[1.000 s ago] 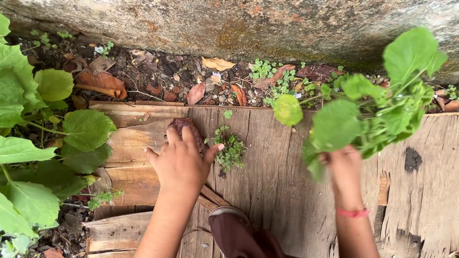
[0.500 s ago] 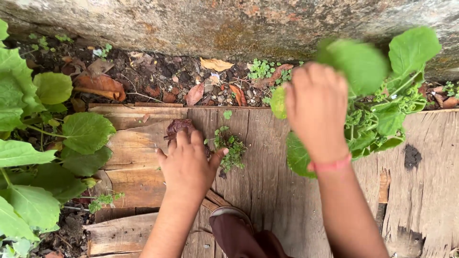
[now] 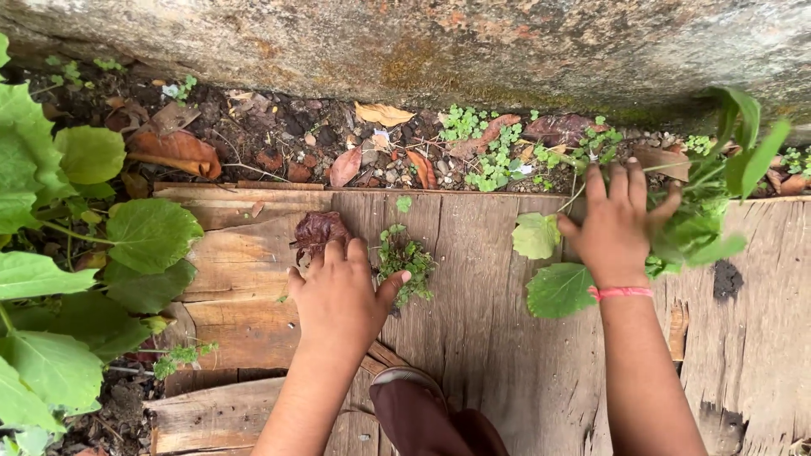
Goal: Picking weeds and small plants from the soil near a wall.
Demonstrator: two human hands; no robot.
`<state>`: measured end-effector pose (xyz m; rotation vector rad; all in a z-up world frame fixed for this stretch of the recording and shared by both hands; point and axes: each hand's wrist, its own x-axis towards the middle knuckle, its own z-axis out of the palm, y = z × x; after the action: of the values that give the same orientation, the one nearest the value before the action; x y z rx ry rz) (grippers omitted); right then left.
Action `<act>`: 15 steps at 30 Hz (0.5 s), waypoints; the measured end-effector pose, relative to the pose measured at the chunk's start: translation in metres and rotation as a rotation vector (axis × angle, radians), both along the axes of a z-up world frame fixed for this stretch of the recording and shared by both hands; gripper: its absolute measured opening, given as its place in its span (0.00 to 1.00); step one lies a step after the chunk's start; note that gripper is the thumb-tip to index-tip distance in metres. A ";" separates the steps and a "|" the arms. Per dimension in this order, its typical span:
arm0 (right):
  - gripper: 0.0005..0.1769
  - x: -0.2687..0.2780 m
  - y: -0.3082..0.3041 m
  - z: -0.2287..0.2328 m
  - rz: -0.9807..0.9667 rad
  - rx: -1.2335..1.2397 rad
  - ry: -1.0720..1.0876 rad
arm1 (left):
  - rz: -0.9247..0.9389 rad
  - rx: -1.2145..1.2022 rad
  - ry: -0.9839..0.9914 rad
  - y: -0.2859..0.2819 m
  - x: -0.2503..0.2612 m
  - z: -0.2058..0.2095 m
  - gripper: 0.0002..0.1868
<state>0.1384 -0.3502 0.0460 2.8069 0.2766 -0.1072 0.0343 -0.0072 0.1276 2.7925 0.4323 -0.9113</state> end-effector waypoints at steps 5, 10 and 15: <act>0.44 0.004 -0.023 -0.012 0.060 0.198 -0.068 | -0.020 0.007 -0.017 -0.002 0.003 0.001 0.42; 0.22 0.019 0.001 0.001 -0.135 0.724 -0.082 | -0.034 0.000 -0.010 -0.004 0.002 -0.001 0.42; 0.17 0.035 0.053 0.023 -0.179 1.207 -0.015 | 0.002 -0.062 -0.043 -0.011 0.001 0.001 0.43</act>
<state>0.1730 -0.2971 0.0685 4.0263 0.0745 0.0787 0.0357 -0.0180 0.1290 2.7495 0.3931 -0.8473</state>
